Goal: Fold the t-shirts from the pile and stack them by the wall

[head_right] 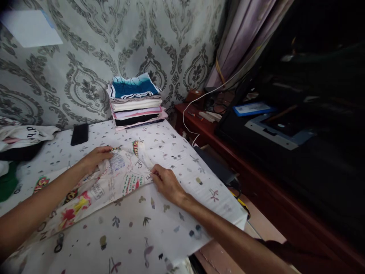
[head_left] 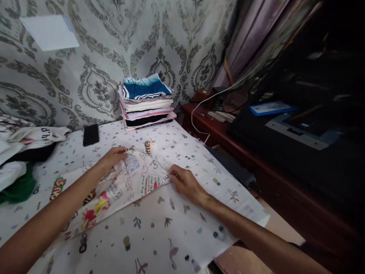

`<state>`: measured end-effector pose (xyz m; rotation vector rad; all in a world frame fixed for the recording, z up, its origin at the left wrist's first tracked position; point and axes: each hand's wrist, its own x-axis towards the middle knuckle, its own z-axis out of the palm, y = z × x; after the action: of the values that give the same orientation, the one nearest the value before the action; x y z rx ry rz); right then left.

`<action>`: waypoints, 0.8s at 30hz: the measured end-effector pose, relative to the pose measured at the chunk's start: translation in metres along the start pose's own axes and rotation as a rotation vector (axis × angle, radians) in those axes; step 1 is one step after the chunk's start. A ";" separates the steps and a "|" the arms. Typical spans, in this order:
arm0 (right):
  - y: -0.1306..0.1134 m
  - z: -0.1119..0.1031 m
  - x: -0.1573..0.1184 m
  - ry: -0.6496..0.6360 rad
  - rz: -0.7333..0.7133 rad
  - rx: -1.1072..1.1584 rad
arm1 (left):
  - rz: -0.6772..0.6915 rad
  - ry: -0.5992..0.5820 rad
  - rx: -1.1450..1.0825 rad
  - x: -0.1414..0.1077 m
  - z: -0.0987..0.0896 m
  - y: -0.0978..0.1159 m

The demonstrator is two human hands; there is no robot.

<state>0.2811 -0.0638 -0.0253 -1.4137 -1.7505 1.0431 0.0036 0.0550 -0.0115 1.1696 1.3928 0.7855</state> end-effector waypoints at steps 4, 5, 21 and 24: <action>0.005 0.001 0.009 -0.021 0.037 0.061 | -0.018 -0.025 0.116 0.005 0.002 0.007; 0.007 0.000 0.011 -0.042 0.067 0.100 | -0.016 -0.020 0.142 0.006 0.002 0.007; 0.011 -0.013 0.000 -0.052 -0.019 -0.325 | 0.068 0.061 -0.121 0.002 0.003 -0.008; 0.013 -0.014 0.004 -0.069 -0.058 -0.319 | 0.074 0.136 -0.145 0.002 0.002 -0.003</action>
<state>0.2985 -0.0562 -0.0297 -1.5197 -2.0662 0.8153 0.0055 0.0561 -0.0155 1.0767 1.3846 1.0178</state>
